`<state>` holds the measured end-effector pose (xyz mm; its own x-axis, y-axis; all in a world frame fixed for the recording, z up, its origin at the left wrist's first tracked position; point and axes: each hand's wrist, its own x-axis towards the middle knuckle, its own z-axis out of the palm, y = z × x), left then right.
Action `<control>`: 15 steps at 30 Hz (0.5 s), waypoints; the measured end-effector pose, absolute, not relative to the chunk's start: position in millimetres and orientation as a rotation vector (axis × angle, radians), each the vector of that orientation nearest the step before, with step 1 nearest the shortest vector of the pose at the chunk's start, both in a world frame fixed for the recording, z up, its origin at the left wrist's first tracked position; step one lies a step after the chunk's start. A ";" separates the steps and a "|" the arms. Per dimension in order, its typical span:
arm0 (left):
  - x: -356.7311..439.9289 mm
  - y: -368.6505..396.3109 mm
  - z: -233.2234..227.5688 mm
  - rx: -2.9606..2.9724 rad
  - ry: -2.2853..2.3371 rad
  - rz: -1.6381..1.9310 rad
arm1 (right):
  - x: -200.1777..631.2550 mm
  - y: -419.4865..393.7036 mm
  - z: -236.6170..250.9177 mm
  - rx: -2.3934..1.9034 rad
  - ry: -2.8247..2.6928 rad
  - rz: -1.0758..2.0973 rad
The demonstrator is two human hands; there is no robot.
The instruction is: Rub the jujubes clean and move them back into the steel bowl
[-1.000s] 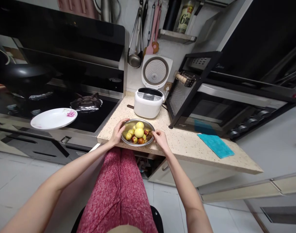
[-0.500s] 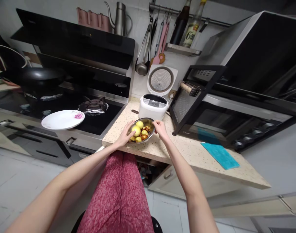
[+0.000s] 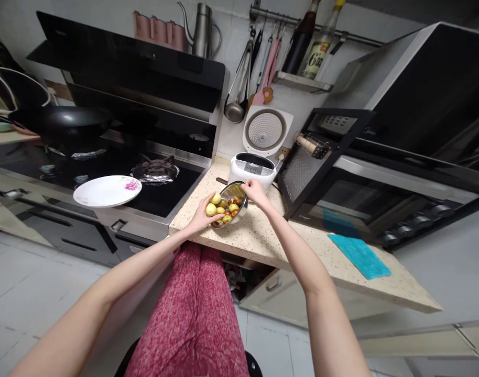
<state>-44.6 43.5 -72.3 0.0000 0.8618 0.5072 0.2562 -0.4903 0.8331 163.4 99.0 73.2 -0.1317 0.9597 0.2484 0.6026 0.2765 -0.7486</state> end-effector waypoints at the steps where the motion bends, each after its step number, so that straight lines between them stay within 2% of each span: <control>1: -45.0 45.1 -74.0 1.759 1.175 1.518 | 162.9 101.5 75.4 -1.424 -1.847 0.612; 15: -40.6 37.5 -69.4 1.780 1.307 1.402 | 163.6 106.5 97.6 -1.602 -1.976 0.472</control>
